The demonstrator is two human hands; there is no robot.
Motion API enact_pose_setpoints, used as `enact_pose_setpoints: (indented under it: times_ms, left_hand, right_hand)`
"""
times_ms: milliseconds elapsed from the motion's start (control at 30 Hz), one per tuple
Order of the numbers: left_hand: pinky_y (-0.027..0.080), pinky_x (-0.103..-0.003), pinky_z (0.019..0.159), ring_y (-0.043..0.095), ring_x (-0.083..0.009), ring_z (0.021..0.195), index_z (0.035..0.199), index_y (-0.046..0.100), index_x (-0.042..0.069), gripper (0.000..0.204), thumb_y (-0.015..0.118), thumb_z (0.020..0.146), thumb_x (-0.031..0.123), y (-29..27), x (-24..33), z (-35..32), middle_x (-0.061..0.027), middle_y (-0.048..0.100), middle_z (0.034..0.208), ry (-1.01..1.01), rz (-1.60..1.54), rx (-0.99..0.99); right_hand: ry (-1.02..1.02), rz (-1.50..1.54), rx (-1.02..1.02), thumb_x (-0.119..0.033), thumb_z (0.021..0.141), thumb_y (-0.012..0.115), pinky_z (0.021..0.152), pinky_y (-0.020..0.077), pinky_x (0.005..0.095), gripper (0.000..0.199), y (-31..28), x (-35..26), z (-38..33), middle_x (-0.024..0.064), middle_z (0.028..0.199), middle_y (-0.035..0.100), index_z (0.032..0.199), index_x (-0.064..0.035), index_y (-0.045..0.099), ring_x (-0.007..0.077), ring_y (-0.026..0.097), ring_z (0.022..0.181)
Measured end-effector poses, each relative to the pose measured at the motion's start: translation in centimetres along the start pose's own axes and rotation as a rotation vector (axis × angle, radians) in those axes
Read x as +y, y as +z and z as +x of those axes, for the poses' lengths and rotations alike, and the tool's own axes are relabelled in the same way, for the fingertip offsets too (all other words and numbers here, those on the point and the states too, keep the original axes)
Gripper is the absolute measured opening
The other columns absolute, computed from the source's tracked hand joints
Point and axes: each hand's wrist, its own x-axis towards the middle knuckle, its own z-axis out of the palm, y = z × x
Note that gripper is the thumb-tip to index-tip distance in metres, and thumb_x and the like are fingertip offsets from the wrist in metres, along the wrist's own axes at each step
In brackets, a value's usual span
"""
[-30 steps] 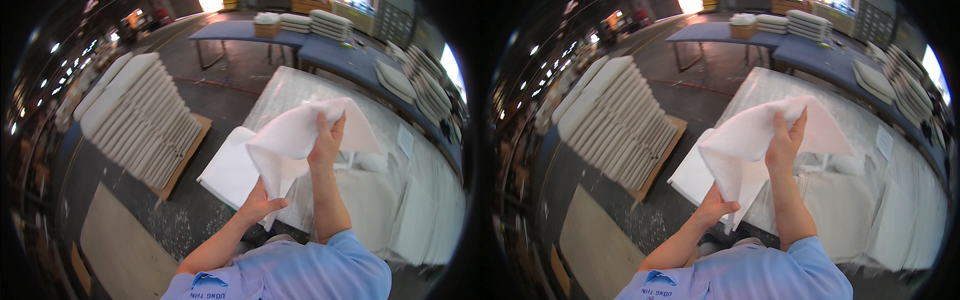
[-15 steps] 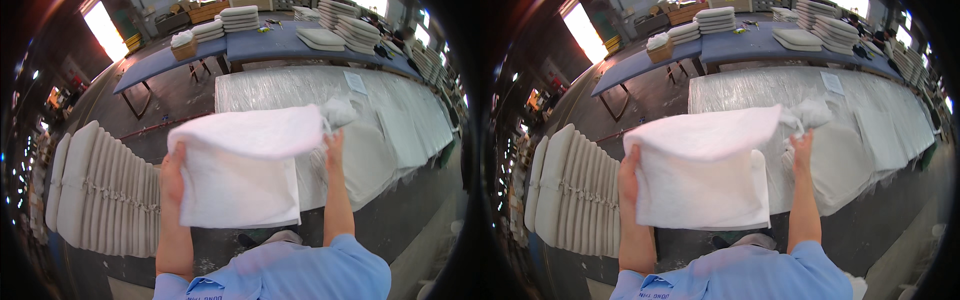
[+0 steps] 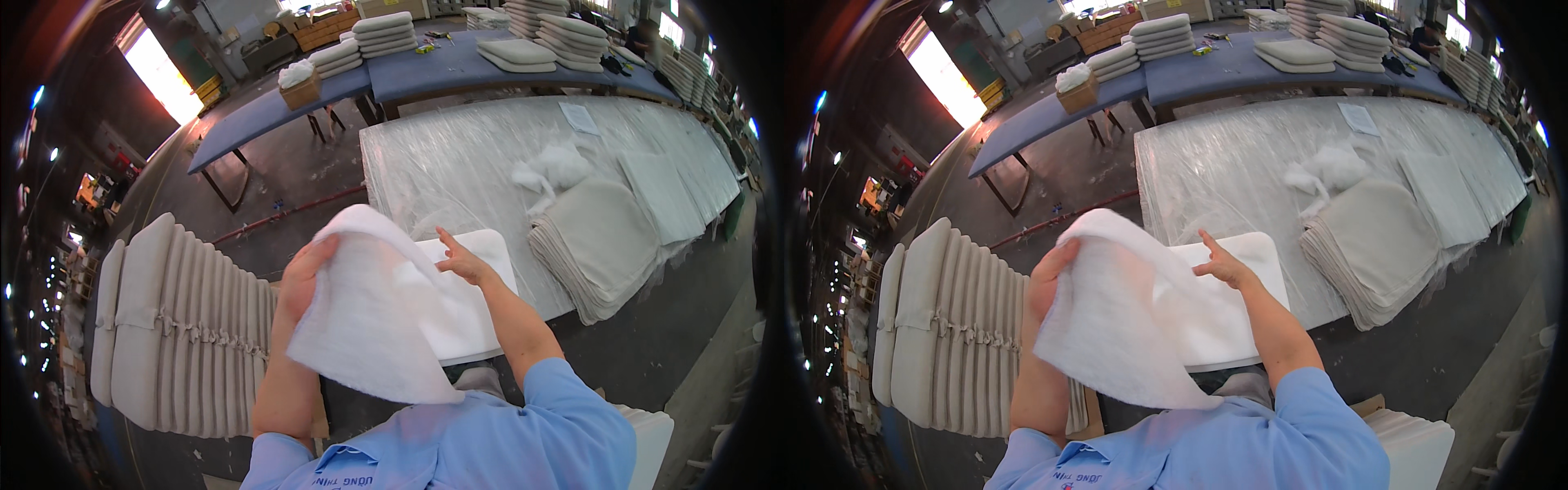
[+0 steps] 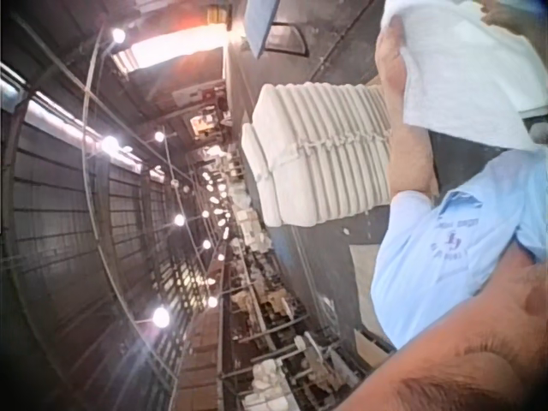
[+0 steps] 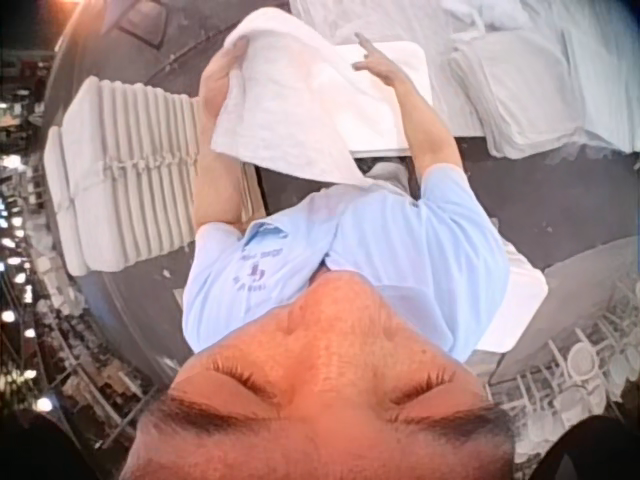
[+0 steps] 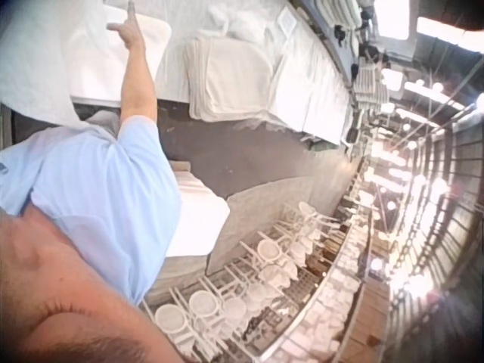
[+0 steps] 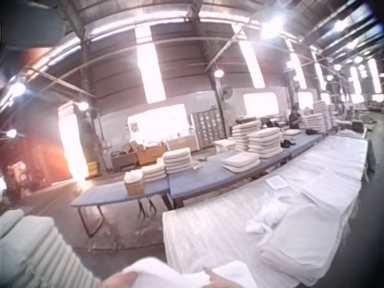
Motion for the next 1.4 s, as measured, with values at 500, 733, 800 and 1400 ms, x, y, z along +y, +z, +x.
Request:
enact_pose_setpoints:
  times_ms: [500, 733, 800, 1400]
  left_hand:
    - [0.058, -0.042, 0.093, 0.072, -0.0290, 0.101, 0.125, 0.063, -0.002, 0.038, 0.055, 0.104, 0.029, 2.9, 2.8, 4.5, -0.0179, 0.072, 0.115, 0.002, -0.270, -0.044]
    - [0.056, -0.044, 0.097, 0.071, -0.0316, 0.107, 0.129, 0.061, -0.003, 0.041, 0.056, 0.103, 0.028, 2.8, 3.2, 6.0, -0.0198, 0.070, 0.122, 0.081, -0.278, -0.038]
    - [0.055, -0.046, 0.100, 0.070, -0.0334, 0.110, 0.130, 0.060, -0.003, 0.043, 0.056, 0.103, 0.029, 2.3, 4.0, 5.2, -0.0211, 0.069, 0.124, 0.133, -0.283, 0.087]
    - [0.056, -0.047, 0.097, 0.069, -0.0357, 0.109, 0.136, 0.055, -0.006, 0.048, 0.048, 0.106, 0.031, -20.2, -12.1, 7.1, -0.0224, 0.067, 0.126, -0.404, -0.314, 0.377]
  right_hand:
    - [-0.227, 0.106, -0.293, -0.016, 0.090, 0.074, 0.120, 0.0299, 0.0404, 0.081, -5.0, -4.7, -0.4, 0.0118, 0.160, 0.040, 0.159, -0.0070, 0.033, 0.0250, 0.035, 0.148]
    - [-0.202, 0.107, -0.003, -0.005, 0.097, 0.061, 0.107, 0.0428, 0.0322, 0.044, -0.3, -1.7, 3.2, 0.0074, 0.136, 0.063, 0.141, -0.0053, 0.059, 0.0185, 0.056, 0.125]
    - [-0.273, 0.102, 0.122, -0.006, 0.097, 0.061, 0.098, 0.0477, 0.0299, 0.034, -1.7, -0.7, 3.6, 0.0048, 0.121, 0.070, 0.131, -0.0047, 0.065, 0.0152, 0.062, 0.111]
    - [-0.015, -1.274, 0.212, -0.031, 0.085, 0.078, 0.082, 0.0539, 0.0442, 0.029, -13.5, -13.8, 11.1, 0.0130, 0.102, 0.075, 0.105, -0.0106, 0.075, 0.0315, 0.070, 0.097]
